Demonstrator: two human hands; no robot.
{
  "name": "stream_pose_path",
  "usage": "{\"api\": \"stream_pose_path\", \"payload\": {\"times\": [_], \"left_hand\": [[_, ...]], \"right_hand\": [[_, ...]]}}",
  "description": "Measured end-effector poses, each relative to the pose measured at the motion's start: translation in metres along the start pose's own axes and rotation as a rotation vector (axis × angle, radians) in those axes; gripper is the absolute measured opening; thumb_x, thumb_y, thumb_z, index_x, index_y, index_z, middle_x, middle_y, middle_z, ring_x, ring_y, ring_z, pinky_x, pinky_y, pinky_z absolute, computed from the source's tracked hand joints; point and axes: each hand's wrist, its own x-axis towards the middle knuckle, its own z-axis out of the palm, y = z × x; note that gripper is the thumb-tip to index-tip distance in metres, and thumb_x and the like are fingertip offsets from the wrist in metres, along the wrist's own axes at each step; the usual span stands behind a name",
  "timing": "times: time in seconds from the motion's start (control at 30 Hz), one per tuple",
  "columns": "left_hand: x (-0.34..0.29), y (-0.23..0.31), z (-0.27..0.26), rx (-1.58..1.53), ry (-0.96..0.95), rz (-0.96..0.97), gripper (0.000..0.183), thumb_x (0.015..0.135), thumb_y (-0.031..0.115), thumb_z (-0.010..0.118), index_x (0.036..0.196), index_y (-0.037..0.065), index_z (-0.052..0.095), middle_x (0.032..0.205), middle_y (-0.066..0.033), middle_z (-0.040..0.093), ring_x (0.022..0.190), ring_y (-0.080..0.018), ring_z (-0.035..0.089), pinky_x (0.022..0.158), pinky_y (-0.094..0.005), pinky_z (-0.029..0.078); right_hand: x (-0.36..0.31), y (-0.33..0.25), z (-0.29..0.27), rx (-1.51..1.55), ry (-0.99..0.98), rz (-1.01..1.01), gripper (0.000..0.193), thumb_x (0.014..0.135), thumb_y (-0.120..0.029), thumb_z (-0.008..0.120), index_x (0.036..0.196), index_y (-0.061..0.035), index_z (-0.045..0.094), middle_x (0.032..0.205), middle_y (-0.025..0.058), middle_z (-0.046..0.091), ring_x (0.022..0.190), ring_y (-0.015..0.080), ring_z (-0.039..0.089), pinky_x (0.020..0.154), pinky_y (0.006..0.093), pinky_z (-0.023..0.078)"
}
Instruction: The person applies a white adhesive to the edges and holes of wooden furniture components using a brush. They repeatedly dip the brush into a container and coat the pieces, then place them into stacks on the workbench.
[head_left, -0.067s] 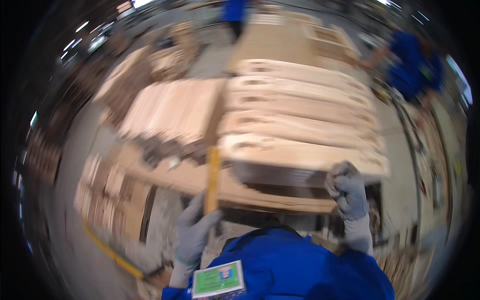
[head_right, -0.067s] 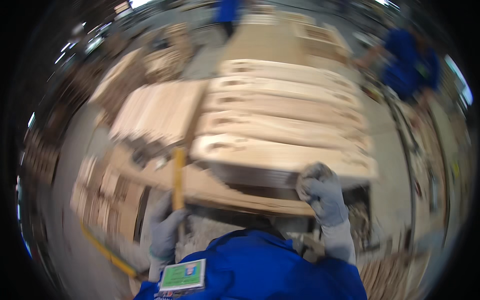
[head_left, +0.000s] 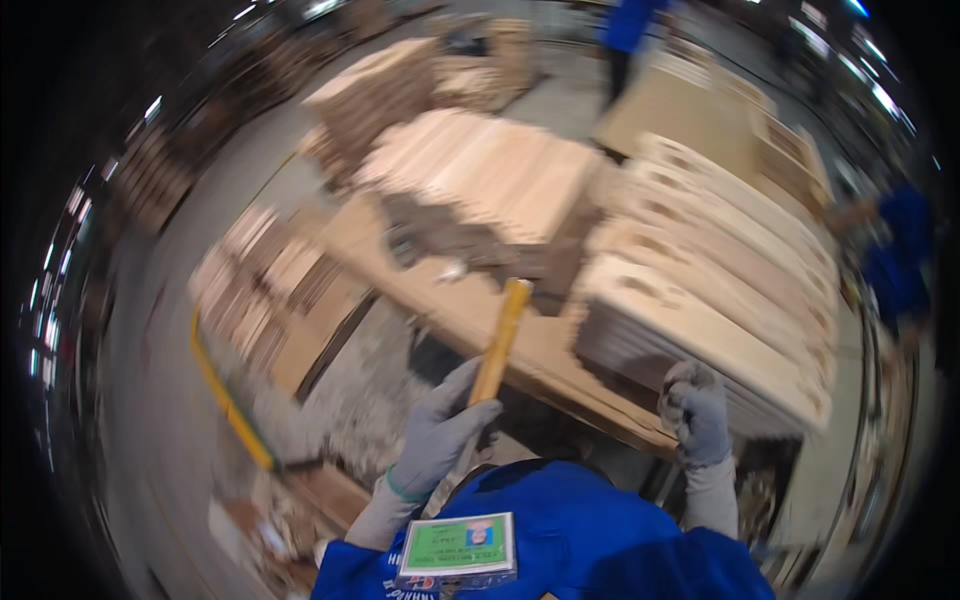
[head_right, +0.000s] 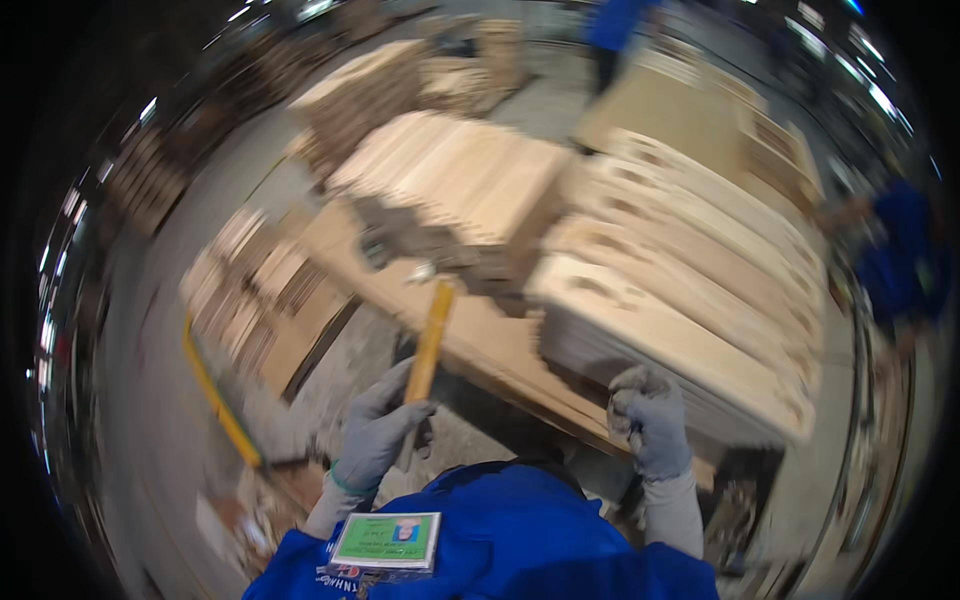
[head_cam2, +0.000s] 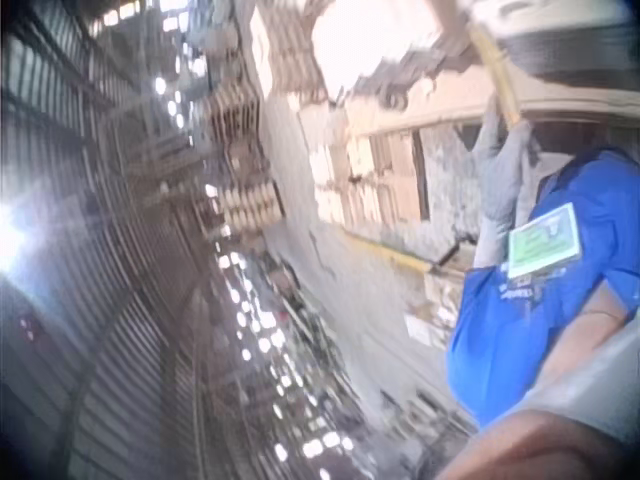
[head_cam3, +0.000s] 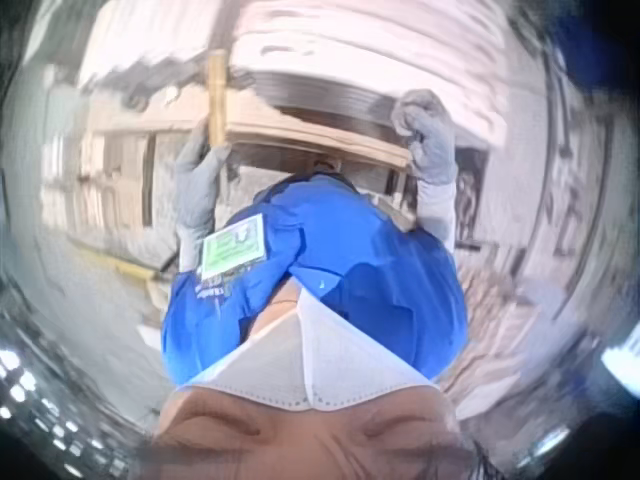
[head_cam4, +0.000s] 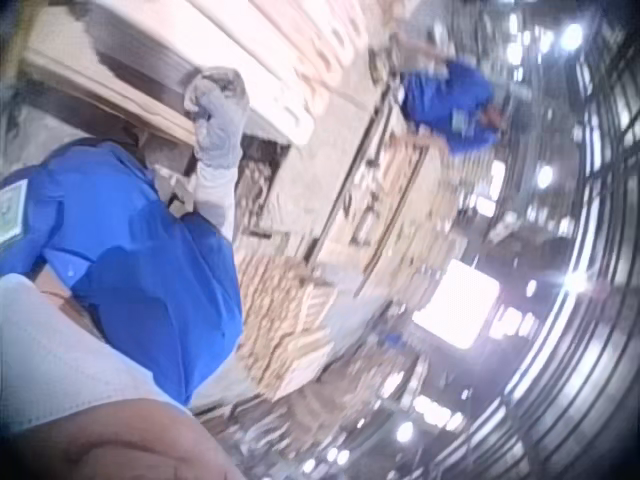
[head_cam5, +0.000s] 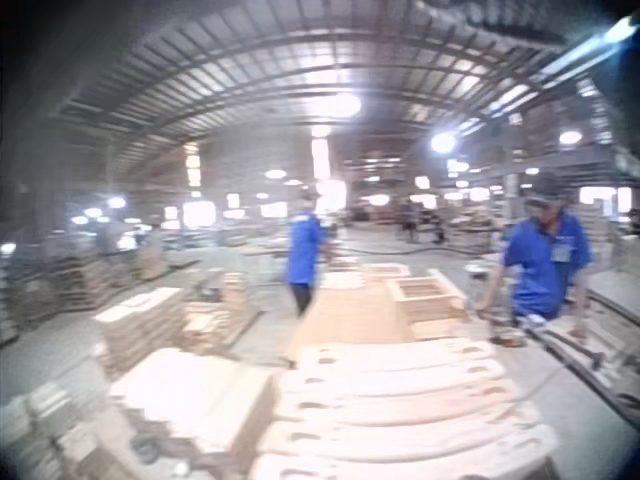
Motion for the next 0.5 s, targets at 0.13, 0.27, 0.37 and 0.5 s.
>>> {"api": "stream_pose_path", "payload": {"times": [0.13, 0.27, 0.37, 0.5], "left_hand": [[-0.055, -0.02, -0.081, -0.075, 0.249, -0.007, 0.052, 0.086, 0.014, 0.062, 0.135, 0.006, 0.044, 0.081, -0.001, 0.059, 0.06, -0.0052, 0.056, 0.048, -0.0189, 0.048], [-0.097, -0.052, -0.15, -0.156, 0.542, 0.043, 0.042, 0.086, 0.022, 0.065, 0.121, 0.002, 0.055, 0.074, -0.0008, 0.057, 0.057, -0.0051, 0.053, 0.046, -0.0192, 0.045], [-0.131, -0.091, -0.189, -0.162, 0.908, 0.046, 0.034, 0.085, 0.027, 0.065, 0.107, 0.001, 0.063, 0.072, -0.0013, 0.059, 0.063, -0.0087, 0.054, 0.058, -0.0245, 0.045], [-0.17, -0.111, -0.231, -0.107, 1.184, 0.017, 0.026, 0.086, 0.021, 0.065, 0.1, -0.001, 0.064, 0.081, -0.0012, 0.06, 0.074, -0.007, 0.053, 0.065, -0.0227, 0.043]], "right_hand": [[0.022, 0.069, 0.116, -0.237, -0.304, 0.146, 0.006, 0.083, -0.006, 0.054, 0.077, -0.0032, 0.053, 0.053, -0.0005, 0.044, 0.035, 0.0072, 0.035, 0.033, 0.0219, 0.029], [0.017, 0.143, 0.207, -0.337, -0.498, 0.315, 0.021, 0.091, -0.02, 0.053, 0.075, -0.0063, 0.051, 0.054, -0.0005, 0.043, 0.041, 0.0071, 0.042, 0.037, 0.0216, 0.036], [-0.006, 0.19, 0.272, -0.446, -0.736, 0.349, 0.031, 0.096, -0.029, 0.047, 0.073, -0.0075, 0.048, 0.06, 0.0011, 0.048, 0.044, 0.0083, 0.044, 0.043, 0.0262, 0.045], [-0.03, 0.252, 0.343, -0.648, -1.277, 0.462, 0.024, 0.09, -0.008, 0.055, 0.111, 0.0031, 0.058, 0.099, 0.0092, 0.062, 0.086, 0.0133, 0.059, 0.075, 0.0256, 0.05]]}}
